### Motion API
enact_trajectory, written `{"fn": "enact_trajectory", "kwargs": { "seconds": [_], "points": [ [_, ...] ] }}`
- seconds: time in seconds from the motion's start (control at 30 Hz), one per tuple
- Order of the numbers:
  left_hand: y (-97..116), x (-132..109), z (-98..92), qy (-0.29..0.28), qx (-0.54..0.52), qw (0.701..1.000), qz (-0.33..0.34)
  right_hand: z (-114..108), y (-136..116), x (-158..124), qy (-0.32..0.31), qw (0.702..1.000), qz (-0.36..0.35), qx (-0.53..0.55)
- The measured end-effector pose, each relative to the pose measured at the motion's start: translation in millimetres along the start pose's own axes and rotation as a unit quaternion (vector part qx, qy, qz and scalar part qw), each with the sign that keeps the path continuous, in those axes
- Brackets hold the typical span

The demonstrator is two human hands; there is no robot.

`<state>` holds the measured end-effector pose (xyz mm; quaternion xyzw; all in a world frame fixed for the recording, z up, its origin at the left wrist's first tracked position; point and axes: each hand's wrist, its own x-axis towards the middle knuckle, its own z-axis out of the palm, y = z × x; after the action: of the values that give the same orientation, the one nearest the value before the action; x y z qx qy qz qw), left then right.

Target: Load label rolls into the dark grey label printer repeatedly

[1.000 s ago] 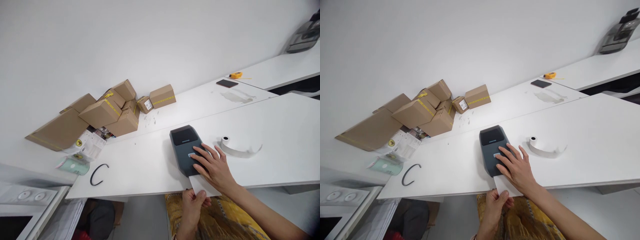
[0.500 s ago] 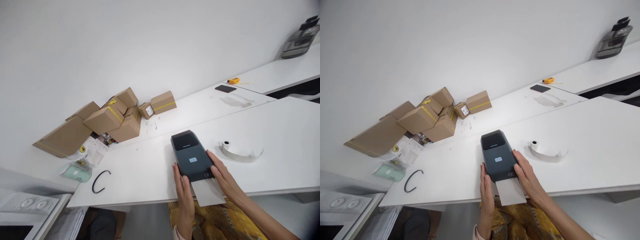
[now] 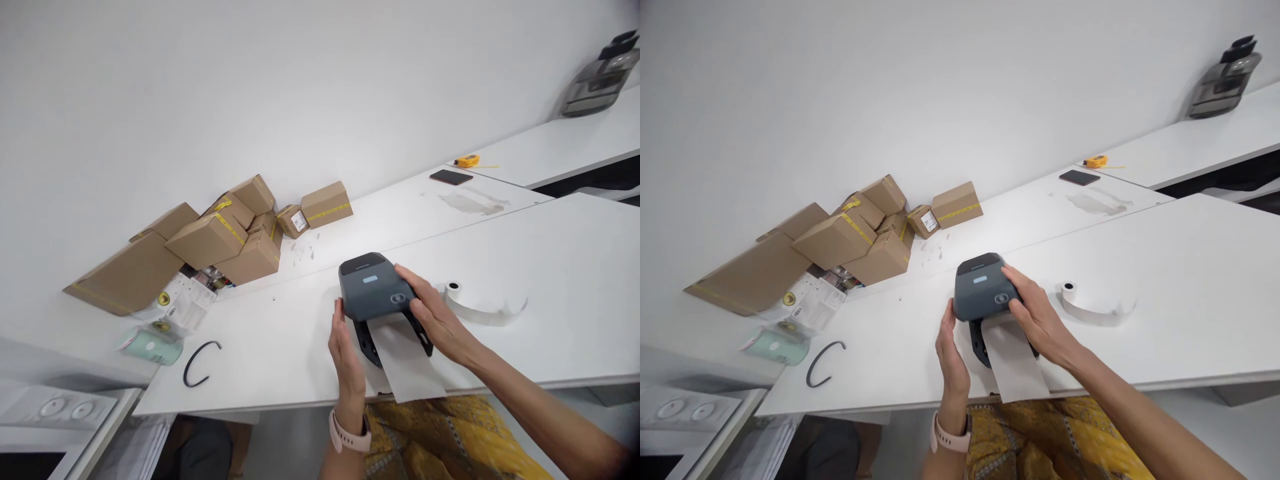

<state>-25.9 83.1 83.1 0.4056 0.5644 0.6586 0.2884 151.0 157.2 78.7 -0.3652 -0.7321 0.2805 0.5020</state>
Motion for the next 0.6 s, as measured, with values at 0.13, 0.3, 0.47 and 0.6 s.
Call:
{"fn": "enact_trajectory", "kwargs": {
  "seconds": [0.13,0.3,0.47,0.6],
  "points": [
    [-8,51,7.1,0.065,-0.005,0.998,0.020,2,-13,61,0.042,0.995,-0.083,-0.048],
    [-44,90,17.2,0.010,0.113,0.992,-0.057,5,-26,131,0.062,0.992,-0.027,-0.102],
    [-60,84,23.7,-0.031,0.149,0.986,-0.062,6,-23,191,-0.015,0.983,0.104,-0.152],
    [-62,78,22.7,-0.041,0.174,0.983,-0.053,13,-7,219,-0.027,0.979,0.131,-0.153]
  ]
}}
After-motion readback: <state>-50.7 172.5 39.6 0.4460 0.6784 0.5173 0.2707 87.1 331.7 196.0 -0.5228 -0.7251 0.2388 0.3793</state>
